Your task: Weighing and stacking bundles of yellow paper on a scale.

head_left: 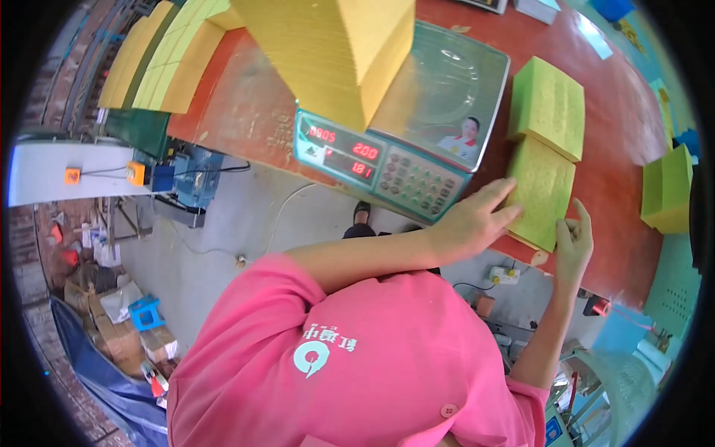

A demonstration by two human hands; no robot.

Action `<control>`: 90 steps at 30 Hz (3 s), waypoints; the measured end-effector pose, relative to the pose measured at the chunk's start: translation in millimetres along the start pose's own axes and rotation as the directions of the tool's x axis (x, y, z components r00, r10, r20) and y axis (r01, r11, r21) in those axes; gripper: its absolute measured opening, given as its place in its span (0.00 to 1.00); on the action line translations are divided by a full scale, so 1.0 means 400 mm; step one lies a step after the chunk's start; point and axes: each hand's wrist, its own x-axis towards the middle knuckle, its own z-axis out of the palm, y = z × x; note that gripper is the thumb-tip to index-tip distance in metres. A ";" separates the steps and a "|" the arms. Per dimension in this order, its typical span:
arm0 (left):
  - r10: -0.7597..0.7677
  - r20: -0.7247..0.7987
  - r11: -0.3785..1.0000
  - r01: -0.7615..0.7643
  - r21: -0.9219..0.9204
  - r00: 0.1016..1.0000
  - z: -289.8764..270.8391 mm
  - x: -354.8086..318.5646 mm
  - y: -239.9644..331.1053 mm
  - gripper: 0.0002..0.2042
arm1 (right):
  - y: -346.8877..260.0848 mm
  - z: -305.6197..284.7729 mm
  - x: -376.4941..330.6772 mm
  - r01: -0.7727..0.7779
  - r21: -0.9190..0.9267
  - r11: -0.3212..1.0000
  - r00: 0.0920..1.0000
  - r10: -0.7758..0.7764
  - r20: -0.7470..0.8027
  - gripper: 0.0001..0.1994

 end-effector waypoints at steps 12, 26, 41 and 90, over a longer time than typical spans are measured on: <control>0.023 0.120 0.990 -0.006 -0.141 0.992 -0.127 0.017 0.051 0.26 | -0.004 0.048 -0.013 0.072 -0.299 0.952 0.978 -0.127 -0.167 0.21; -0.431 -0.252 0.871 0.328 -0.365 0.866 -0.976 0.366 -0.183 0.24 | -0.493 0.601 0.316 -0.017 0.716 0.698 0.924 -0.263 0.278 0.27; -0.423 0.717 0.366 0.828 -0.425 0.555 -1.004 0.337 -0.238 0.23 | -0.479 0.662 0.015 0.331 0.570 0.752 0.941 -0.216 -0.261 0.19; -0.375 0.736 0.197 0.824 -0.531 0.564 0.554 1.084 0.193 0.28 | 0.447 -0.571 0.608 -0.138 0.570 0.810 0.880 0.364 -0.304 0.21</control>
